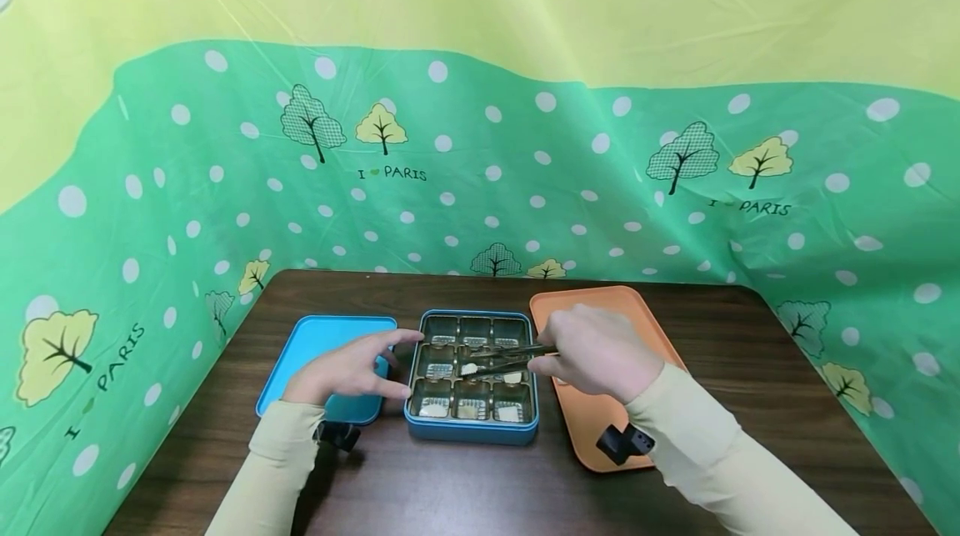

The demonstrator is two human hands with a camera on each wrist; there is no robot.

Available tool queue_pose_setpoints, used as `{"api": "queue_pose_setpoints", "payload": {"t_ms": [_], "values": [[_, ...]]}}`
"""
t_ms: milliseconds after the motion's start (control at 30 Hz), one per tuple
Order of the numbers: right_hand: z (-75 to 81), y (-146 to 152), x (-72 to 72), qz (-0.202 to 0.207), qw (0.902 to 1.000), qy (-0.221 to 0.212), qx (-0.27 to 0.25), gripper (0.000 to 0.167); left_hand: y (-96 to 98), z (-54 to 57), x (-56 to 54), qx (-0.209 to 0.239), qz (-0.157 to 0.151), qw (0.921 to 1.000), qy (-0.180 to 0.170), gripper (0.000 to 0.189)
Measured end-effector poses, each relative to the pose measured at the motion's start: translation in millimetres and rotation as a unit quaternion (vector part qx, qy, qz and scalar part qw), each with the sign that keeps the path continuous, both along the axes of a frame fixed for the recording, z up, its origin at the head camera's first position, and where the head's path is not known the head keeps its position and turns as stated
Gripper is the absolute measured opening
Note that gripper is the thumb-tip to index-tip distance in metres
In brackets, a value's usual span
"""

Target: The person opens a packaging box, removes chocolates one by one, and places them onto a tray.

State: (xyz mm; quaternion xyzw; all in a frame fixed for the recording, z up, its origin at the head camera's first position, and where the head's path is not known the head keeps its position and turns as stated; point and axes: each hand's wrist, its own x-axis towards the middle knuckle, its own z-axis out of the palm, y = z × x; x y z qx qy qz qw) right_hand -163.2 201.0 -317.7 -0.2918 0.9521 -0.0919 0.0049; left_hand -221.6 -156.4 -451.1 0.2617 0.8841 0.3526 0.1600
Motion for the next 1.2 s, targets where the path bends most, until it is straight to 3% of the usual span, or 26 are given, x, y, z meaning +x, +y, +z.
{"api": "queue_pose_setpoints", "payload": {"t_ms": [200, 467, 767, 1200], "values": [[-0.5, -6, -1.9, -0.007, 0.9998, -0.016, 0.006, 0.057, 0.4, 1.2, 0.2, -0.001, 0.003, 1.0000, -0.001, 0.086], [1.1, -19, -2.6, -0.045, 0.9968, -0.062, 0.022, 0.051, 1.0, 1.9, 0.3, -0.006, -0.005, 1.0000, 0.002, 0.085], [2.9, -28, -0.1, -0.066, 0.9956, -0.052, 0.043, 0.054, 0.6, 2.4, 0.8, -0.004, -0.005, 1.0000, 0.003, 0.085], [5.3, -33, 3.8, -0.059, 0.9964, -0.026, 0.055, 0.049, 0.6, 1.6, 0.2, -0.005, -0.005, 1.0000, 0.003, 0.084]]}}
